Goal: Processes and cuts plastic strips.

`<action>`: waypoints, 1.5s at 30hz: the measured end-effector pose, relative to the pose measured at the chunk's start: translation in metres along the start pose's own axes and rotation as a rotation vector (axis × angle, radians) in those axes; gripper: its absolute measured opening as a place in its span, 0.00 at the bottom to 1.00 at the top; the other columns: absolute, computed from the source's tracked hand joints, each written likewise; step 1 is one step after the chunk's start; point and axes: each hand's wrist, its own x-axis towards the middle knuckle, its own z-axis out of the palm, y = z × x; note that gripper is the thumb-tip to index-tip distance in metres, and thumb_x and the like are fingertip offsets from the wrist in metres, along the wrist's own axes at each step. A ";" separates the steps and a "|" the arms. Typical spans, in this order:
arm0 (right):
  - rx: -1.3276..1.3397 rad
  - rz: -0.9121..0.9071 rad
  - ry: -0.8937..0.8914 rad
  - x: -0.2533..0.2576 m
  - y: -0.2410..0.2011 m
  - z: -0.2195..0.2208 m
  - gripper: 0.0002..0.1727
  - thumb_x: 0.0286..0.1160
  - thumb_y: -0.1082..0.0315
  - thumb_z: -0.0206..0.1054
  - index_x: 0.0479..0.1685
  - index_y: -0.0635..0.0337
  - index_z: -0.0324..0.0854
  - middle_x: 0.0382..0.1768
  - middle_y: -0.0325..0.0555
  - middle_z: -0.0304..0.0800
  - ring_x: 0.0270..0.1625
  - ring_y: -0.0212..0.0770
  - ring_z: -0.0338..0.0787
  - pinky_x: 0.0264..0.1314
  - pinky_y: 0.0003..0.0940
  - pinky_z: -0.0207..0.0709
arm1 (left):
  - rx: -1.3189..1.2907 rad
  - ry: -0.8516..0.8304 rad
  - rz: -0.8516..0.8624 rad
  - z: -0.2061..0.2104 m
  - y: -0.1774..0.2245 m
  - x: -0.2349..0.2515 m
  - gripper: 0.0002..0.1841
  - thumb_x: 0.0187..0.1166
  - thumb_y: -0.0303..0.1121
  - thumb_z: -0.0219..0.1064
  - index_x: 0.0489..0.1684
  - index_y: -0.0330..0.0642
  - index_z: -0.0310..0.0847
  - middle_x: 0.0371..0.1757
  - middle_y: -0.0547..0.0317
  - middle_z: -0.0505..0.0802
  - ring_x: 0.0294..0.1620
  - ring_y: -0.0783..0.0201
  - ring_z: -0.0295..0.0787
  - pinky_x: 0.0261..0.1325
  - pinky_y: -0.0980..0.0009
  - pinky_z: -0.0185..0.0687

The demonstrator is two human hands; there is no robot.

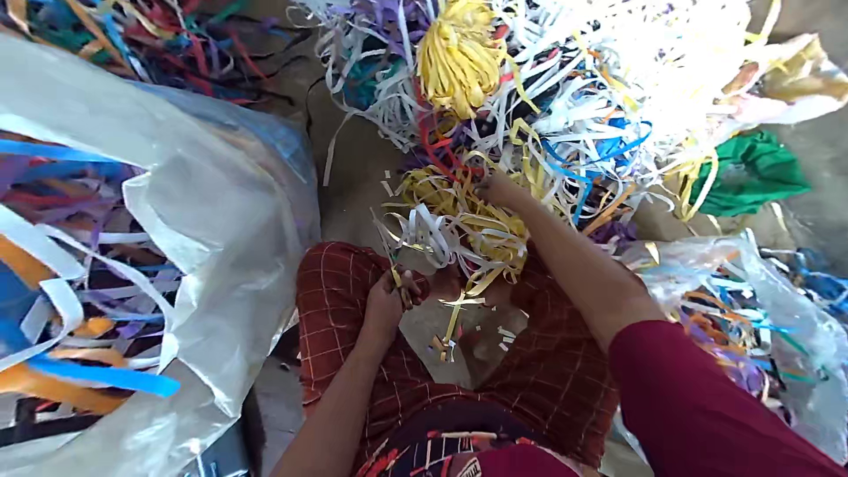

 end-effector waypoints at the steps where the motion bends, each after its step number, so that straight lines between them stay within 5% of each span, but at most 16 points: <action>1: 0.041 0.039 0.001 0.019 0.001 0.024 0.20 0.89 0.61 0.59 0.63 0.68 0.85 0.57 0.68 0.89 0.62 0.65 0.87 0.70 0.67 0.74 | -0.006 -0.011 -0.007 -0.001 0.001 -0.001 0.13 0.92 0.32 0.55 0.61 0.31 0.77 0.29 0.60 0.90 0.28 0.68 0.88 0.37 0.72 0.88; 3: 0.063 0.096 0.025 0.046 0.004 0.070 0.19 0.86 0.63 0.62 0.61 0.71 0.85 0.65 0.73 0.84 0.70 0.69 0.83 0.74 0.68 0.71 | 0.006 -0.030 -0.022 -0.001 0.004 -0.005 0.13 0.92 0.31 0.55 0.62 0.31 0.77 0.29 0.61 0.90 0.28 0.68 0.89 0.38 0.72 0.89; 5: 0.088 0.150 0.012 0.060 0.010 0.105 0.24 0.84 0.62 0.64 0.72 0.69 0.80 0.84 0.71 0.64 0.83 0.70 0.69 0.82 0.67 0.64 | 0.030 -0.040 -0.041 -0.002 0.006 -0.007 0.13 0.91 0.30 0.55 0.63 0.31 0.77 0.30 0.60 0.90 0.28 0.68 0.89 0.39 0.71 0.89; 7: 0.119 0.163 0.008 0.061 0.012 0.118 0.29 0.85 0.62 0.64 0.81 0.70 0.71 0.89 0.69 0.55 0.87 0.71 0.61 0.86 0.67 0.58 | 0.056 -0.063 -0.050 -0.004 0.006 -0.006 0.14 0.91 0.31 0.56 0.64 0.31 0.77 0.32 0.60 0.90 0.30 0.69 0.89 0.40 0.71 0.89; 11: 0.187 0.088 0.163 0.049 0.012 0.094 0.26 0.86 0.65 0.62 0.79 0.72 0.73 0.79 0.74 0.71 0.82 0.71 0.71 0.84 0.65 0.62 | 0.045 -0.088 -0.043 -0.005 0.008 -0.001 0.13 0.91 0.31 0.56 0.63 0.32 0.77 0.31 0.60 0.90 0.29 0.69 0.89 0.40 0.71 0.89; 15: 0.322 0.061 0.475 0.012 -0.002 0.039 0.20 0.84 0.66 0.64 0.71 0.63 0.83 0.68 0.67 0.83 0.73 0.65 0.81 0.76 0.63 0.71 | 0.034 -0.118 -0.021 -0.003 0.008 -0.004 0.13 0.92 0.32 0.56 0.62 0.32 0.78 0.31 0.60 0.90 0.29 0.68 0.89 0.40 0.71 0.89; 18: 0.563 -0.028 0.675 -0.021 -0.018 0.000 0.19 0.79 0.72 0.66 0.68 0.67 0.83 0.64 0.63 0.87 0.61 0.53 0.88 0.67 0.52 0.80 | 0.034 -0.129 0.001 -0.003 0.008 -0.010 0.13 0.92 0.33 0.56 0.62 0.32 0.77 0.31 0.60 0.90 0.29 0.69 0.89 0.39 0.72 0.88; 20: 0.855 -0.069 0.706 -0.044 -0.037 -0.022 0.22 0.77 0.80 0.62 0.71 0.72 0.73 0.56 0.57 0.84 0.44 0.43 0.89 0.51 0.40 0.86 | 0.040 -0.130 0.007 -0.004 0.008 -0.014 0.14 0.92 0.34 0.56 0.64 0.32 0.77 0.33 0.58 0.90 0.30 0.68 0.89 0.40 0.71 0.89; 22: 1.166 -0.099 0.654 -0.069 -0.055 -0.040 0.27 0.77 0.83 0.56 0.77 0.62 0.62 0.43 0.46 0.80 0.31 0.38 0.84 0.40 0.38 0.86 | 0.066 -0.133 0.027 -0.004 0.007 -0.019 0.16 0.92 0.35 0.55 0.65 0.32 0.76 0.35 0.57 0.90 0.31 0.67 0.89 0.40 0.70 0.89; 24: 1.288 -0.132 0.534 -0.095 -0.066 -0.051 0.21 0.82 0.77 0.52 0.72 0.57 0.65 0.33 0.37 0.75 0.23 0.33 0.76 0.33 0.34 0.81 | 0.130 -0.139 0.064 -0.004 0.005 -0.023 0.17 0.92 0.37 0.56 0.66 0.32 0.76 0.36 0.56 0.90 0.31 0.68 0.89 0.41 0.69 0.88; 25: 1.227 -0.126 0.467 -0.109 -0.070 -0.051 0.14 0.87 0.70 0.52 0.67 0.58 0.70 0.29 0.36 0.77 0.22 0.32 0.75 0.30 0.31 0.80 | 0.191 -0.151 0.095 -0.004 0.004 -0.024 0.18 0.92 0.38 0.56 0.67 0.32 0.76 0.37 0.55 0.91 0.32 0.67 0.89 0.42 0.68 0.88; 27: 0.916 -0.074 0.350 -0.136 -0.077 -0.040 0.17 0.93 0.59 0.50 0.62 0.61 0.76 0.32 0.38 0.79 0.26 0.32 0.77 0.33 0.30 0.78 | 0.384 -0.184 0.179 -0.006 0.000 -0.025 0.19 0.91 0.39 0.57 0.70 0.34 0.76 0.42 0.52 0.92 0.37 0.63 0.91 0.49 0.63 0.89; 29: 0.630 -0.059 0.293 -0.167 -0.086 -0.024 0.21 0.93 0.62 0.50 0.72 0.66 0.75 0.39 0.44 0.81 0.32 0.34 0.78 0.39 0.34 0.77 | 0.607 -0.225 0.262 -0.006 -0.001 -0.029 0.21 0.90 0.39 0.59 0.73 0.35 0.76 0.52 0.43 0.93 0.49 0.54 0.93 0.61 0.53 0.86; 31: 0.523 -0.105 0.283 -0.191 -0.090 -0.010 0.19 0.92 0.66 0.52 0.73 0.66 0.73 0.42 0.48 0.81 0.33 0.35 0.78 0.40 0.34 0.77 | 0.790 -0.242 0.355 -0.003 0.000 -0.038 0.23 0.87 0.39 0.62 0.73 0.34 0.76 0.57 0.37 0.91 0.59 0.45 0.91 0.69 0.45 0.80; 40: 0.453 -0.179 0.303 -0.242 -0.071 0.067 0.13 0.88 0.69 0.61 0.62 0.66 0.80 0.36 0.49 0.87 0.29 0.35 0.79 0.35 0.32 0.76 | 1.050 -0.147 0.600 0.003 -0.002 -0.058 0.29 0.80 0.44 0.66 0.69 0.26 0.75 0.56 0.32 0.90 0.60 0.35 0.88 0.66 0.38 0.79; 45: 0.444 -0.118 0.263 -0.244 -0.081 0.083 0.16 0.91 0.69 0.56 0.70 0.64 0.78 0.41 0.50 0.88 0.33 0.38 0.79 0.39 0.35 0.75 | 1.147 -0.121 0.567 0.004 -0.007 -0.055 0.31 0.77 0.49 0.67 0.72 0.34 0.76 0.57 0.36 0.91 0.58 0.37 0.90 0.61 0.37 0.80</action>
